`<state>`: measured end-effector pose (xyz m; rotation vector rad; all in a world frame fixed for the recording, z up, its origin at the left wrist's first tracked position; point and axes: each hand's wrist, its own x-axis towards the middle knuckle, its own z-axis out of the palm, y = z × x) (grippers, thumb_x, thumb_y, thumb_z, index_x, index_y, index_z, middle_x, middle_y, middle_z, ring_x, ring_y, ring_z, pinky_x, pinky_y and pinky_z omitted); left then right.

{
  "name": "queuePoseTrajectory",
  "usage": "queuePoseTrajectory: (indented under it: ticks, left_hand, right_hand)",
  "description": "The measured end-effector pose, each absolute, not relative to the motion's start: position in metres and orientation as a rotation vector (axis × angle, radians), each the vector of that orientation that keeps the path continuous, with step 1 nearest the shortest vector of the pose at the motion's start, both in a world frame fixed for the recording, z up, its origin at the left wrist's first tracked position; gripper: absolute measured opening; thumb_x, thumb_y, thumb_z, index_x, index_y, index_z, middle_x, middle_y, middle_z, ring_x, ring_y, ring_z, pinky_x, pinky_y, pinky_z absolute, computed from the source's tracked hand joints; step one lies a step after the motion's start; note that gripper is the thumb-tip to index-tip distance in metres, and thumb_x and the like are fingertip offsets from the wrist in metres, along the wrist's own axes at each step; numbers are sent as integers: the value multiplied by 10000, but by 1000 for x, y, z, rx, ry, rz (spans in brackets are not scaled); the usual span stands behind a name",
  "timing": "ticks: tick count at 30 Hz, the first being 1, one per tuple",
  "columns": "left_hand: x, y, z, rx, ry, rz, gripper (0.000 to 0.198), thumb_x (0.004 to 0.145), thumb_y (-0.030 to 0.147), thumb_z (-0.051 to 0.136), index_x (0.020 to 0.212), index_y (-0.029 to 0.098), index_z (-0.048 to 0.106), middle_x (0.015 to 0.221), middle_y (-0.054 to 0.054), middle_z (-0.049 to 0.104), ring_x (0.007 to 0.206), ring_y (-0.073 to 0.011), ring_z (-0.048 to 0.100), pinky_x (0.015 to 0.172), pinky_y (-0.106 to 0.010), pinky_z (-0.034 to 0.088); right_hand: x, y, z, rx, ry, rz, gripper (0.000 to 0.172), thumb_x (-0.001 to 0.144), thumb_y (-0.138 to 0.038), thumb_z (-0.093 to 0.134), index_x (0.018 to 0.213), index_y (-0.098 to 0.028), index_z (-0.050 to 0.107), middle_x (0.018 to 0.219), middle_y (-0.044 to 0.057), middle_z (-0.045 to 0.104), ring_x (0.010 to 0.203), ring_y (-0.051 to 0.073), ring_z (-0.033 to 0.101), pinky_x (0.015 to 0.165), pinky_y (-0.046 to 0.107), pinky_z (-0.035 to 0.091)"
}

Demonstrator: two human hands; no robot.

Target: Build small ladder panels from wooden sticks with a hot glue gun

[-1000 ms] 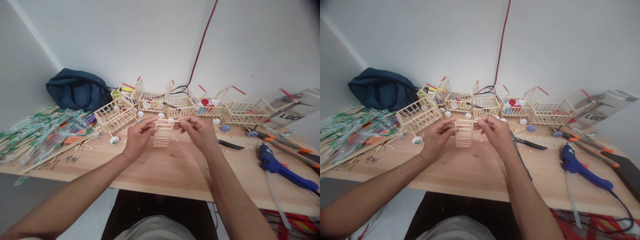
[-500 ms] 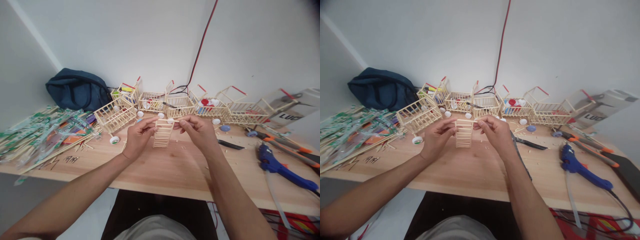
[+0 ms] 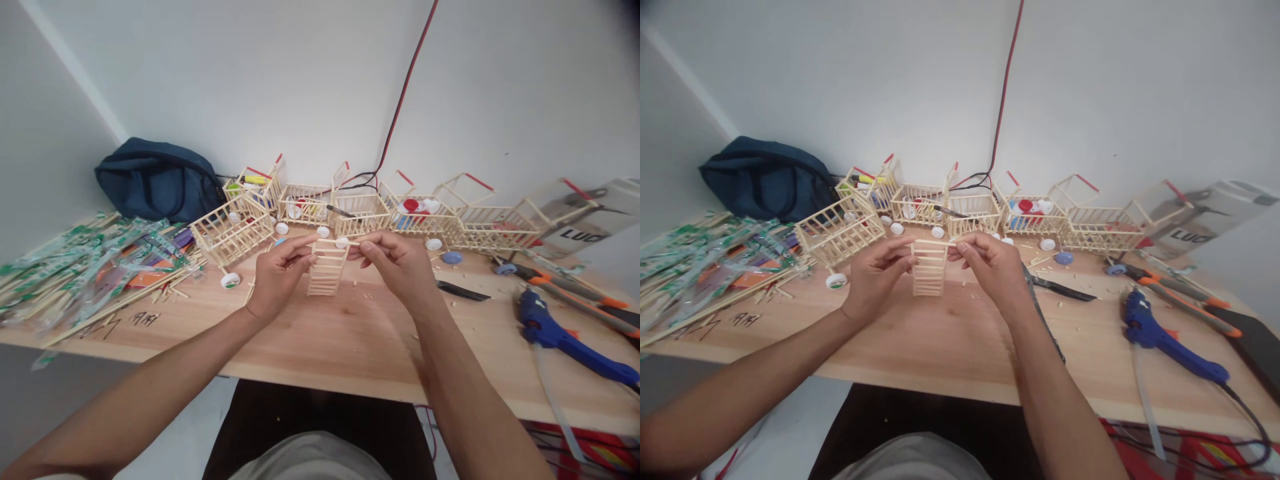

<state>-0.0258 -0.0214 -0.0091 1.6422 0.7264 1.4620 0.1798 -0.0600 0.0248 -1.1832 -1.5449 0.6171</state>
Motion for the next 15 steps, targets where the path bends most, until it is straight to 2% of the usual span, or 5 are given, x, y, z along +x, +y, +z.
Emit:
queuePoseTrajectory:
  ticks: [15]
  left_hand:
    - [-26,-21,-10,1628,731,1446,314,782,217,733,1095,198,722,801,-17,734,627,-86,617,606,-206,534]
  right_hand:
    - [180,-61,25,-1188,-1547,616,214,894,-377,600,849,-192,699,827,54,743,743,164,702,607,274,559]
